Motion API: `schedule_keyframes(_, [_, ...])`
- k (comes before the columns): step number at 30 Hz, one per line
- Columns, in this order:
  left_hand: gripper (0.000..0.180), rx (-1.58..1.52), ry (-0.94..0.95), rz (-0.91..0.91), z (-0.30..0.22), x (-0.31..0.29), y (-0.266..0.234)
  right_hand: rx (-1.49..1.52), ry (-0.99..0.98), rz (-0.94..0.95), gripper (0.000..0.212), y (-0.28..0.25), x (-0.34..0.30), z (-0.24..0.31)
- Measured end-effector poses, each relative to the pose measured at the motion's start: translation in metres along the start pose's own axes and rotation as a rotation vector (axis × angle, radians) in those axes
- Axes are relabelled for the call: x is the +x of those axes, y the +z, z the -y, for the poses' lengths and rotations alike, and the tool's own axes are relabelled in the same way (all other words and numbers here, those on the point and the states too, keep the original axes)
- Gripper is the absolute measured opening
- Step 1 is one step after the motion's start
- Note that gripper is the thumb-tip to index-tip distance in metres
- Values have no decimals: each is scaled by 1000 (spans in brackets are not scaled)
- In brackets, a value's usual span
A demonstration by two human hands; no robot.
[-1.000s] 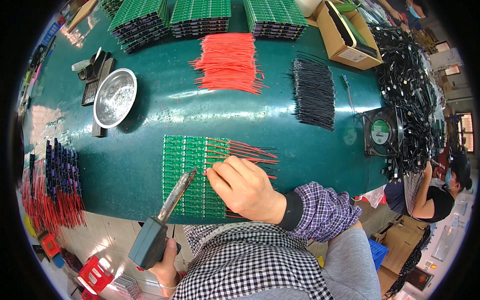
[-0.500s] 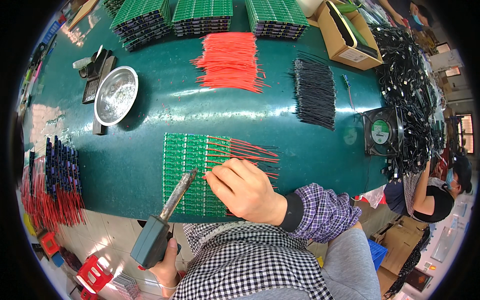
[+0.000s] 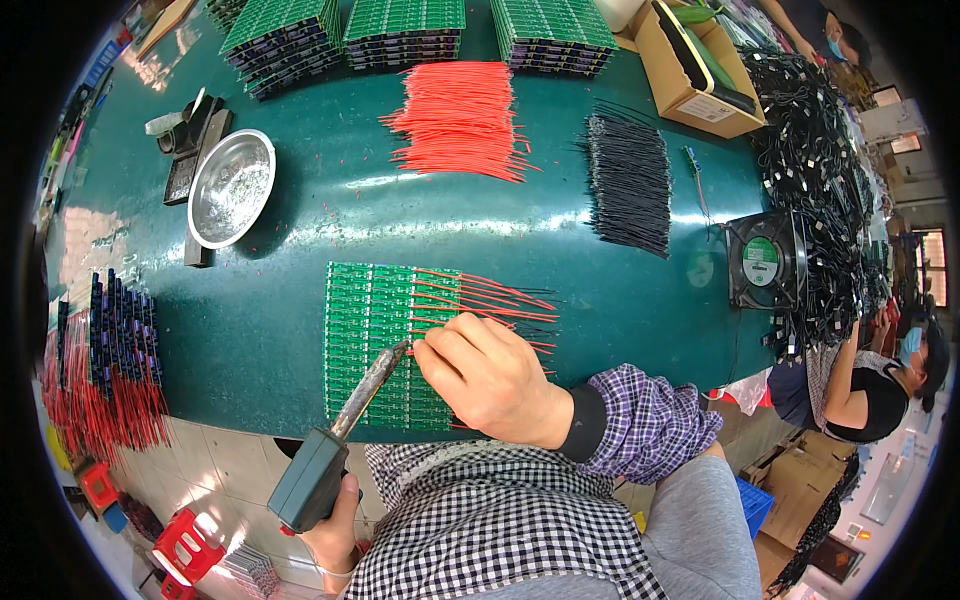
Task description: The person aligns wires onto a circuit board and solders them using a soldering iron.
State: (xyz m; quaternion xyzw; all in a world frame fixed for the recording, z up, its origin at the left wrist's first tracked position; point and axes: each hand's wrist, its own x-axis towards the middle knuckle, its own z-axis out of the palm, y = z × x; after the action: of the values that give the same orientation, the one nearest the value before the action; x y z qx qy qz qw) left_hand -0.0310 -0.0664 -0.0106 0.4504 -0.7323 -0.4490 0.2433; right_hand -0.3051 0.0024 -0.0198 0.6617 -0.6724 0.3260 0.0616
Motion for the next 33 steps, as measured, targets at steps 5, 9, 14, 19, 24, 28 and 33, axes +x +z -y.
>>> schedule_keyframes(5, [23, 12, -43, 13, 0, -1, -1, -4, -28, 7, 32, 0, 0, -2])
schedule_keyframes(9, [22, 24, 82, -27, -3, 3, 0, -5, -25, 12, 31, 0, 1, -1])
schedule_keyframes(14, [20, 12, 74, -51, -1, -1, -1, -13, -17, 22, 30, -2, 1, 1])
schedule_keyframes(19, [19, 5, 81, -47, -3, 0, -1, -14, -22, 3, 33, -3, -1, 2])
schedule_keyframes(24, [19, -13, 36, -57, -6, -1, -1, 10, -20, -37, 34, -4, -4, 6])
schedule_keyframes(28, [20, -42, 26, -64, -1, -5, -2, 36, -6, -14, 34, -3, -6, 7])
schedule_keyframes(33, [22, -30, 23, -33, 2, -8, -4, 32, -4, -10, 35, -3, -7, 7])
